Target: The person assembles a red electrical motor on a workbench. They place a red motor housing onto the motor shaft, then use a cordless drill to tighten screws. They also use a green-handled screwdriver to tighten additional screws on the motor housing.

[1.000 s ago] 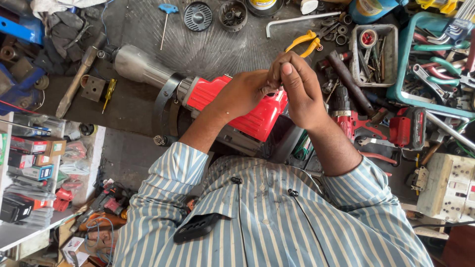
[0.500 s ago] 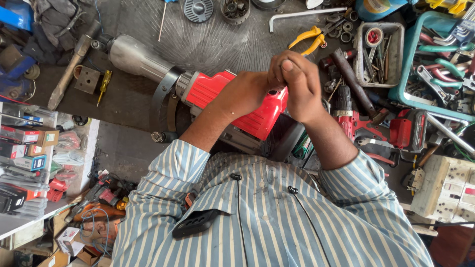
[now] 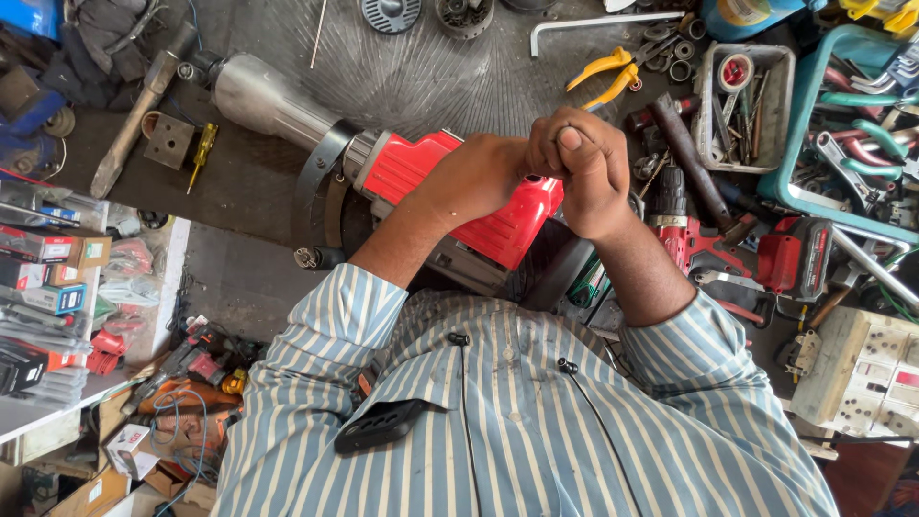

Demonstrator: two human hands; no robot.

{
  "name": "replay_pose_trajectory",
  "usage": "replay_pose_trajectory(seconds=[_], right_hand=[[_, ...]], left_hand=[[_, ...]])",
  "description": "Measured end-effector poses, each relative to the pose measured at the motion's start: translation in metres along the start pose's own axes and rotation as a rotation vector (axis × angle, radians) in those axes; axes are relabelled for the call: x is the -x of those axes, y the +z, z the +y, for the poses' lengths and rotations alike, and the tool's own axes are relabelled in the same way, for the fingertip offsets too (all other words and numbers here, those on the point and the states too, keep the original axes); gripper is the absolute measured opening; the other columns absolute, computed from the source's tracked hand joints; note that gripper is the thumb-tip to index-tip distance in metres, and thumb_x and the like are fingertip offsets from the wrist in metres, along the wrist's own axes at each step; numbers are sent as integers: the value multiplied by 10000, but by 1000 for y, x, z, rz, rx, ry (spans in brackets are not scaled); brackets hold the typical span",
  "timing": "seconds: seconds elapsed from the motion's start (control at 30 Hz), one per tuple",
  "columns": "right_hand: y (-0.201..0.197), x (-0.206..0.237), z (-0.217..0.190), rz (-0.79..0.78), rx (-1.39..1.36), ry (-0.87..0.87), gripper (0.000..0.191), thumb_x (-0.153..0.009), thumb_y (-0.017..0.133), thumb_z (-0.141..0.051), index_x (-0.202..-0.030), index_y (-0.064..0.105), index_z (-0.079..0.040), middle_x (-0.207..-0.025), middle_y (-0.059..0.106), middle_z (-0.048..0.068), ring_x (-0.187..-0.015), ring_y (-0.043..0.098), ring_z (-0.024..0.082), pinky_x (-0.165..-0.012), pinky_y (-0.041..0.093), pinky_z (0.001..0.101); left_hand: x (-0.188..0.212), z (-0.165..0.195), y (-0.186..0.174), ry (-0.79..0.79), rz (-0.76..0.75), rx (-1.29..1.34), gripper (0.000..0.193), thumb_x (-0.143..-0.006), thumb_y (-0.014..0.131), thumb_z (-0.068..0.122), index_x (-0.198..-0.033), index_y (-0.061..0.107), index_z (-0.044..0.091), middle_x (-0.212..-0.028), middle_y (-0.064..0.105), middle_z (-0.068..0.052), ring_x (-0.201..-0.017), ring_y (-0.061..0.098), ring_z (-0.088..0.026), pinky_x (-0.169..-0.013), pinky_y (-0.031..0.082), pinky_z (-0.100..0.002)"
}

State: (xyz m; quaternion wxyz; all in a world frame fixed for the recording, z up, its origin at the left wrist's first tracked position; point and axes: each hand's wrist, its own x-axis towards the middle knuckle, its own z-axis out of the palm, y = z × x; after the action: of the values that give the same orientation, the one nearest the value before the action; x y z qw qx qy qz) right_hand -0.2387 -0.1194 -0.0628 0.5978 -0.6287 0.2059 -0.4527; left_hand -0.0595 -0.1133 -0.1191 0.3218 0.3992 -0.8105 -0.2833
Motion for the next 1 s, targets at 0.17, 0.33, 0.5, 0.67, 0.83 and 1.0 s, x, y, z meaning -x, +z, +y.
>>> replay_pose_trajectory(seconds=[0.17,0.33,0.5,0.67,0.83,1.0], right_hand=[[-2,-1,4,2,-22,21,402,-1093,436,-313,-813,440,-24,-695,425,46,-607,386,129,-593,346,292],[-2,-3,6,14,-25,30,383,-1075,434,-273,-791,439,-17,-676,403,39,-594,368,127,-578,334,292],[-4,-4,7,2,-15,12,360,-1050,422,-247,-775,440,-15,-645,397,34,-605,363,135,-545,331,292],[-8,-6,7,-34,-7,5,369,-1034,419,-244,-740,424,-22,-623,396,35,-539,370,127,-537,339,295],[-14,-6,10,-80,-55,45,376,-1034,426,-243,-725,410,-29,-622,399,39,-571,383,154,-544,346,304],[-37,-17,16,-286,-165,112,370,-999,461,-258,-697,423,-48,-611,406,43,-530,383,154,-545,345,317]], left_hand=[[1,-1,3,-20,4,9,71,-920,609,34,-970,659,29,-933,734,-138,-859,720,-356,-715,582,-438],[2,-1,2,-42,-13,-19,81,-912,627,45,-980,663,19,-924,735,-144,-845,716,-363,-701,580,-443],[2,-1,3,-55,-20,-14,80,-916,633,45,-984,667,18,-918,737,-143,-844,721,-361,-710,586,-441],[2,-2,5,-21,-7,-30,91,-899,646,46,-981,673,19,-937,735,-150,-848,715,-370,-713,581,-452],[2,-4,6,14,15,-37,103,-885,663,34,-987,668,24,-951,731,-154,-864,710,-382,-727,576,-468],[4,2,4,5,51,-4,143,-872,693,35,-1011,662,18,-941,728,-157,-863,702,-395,-730,571,-472]])
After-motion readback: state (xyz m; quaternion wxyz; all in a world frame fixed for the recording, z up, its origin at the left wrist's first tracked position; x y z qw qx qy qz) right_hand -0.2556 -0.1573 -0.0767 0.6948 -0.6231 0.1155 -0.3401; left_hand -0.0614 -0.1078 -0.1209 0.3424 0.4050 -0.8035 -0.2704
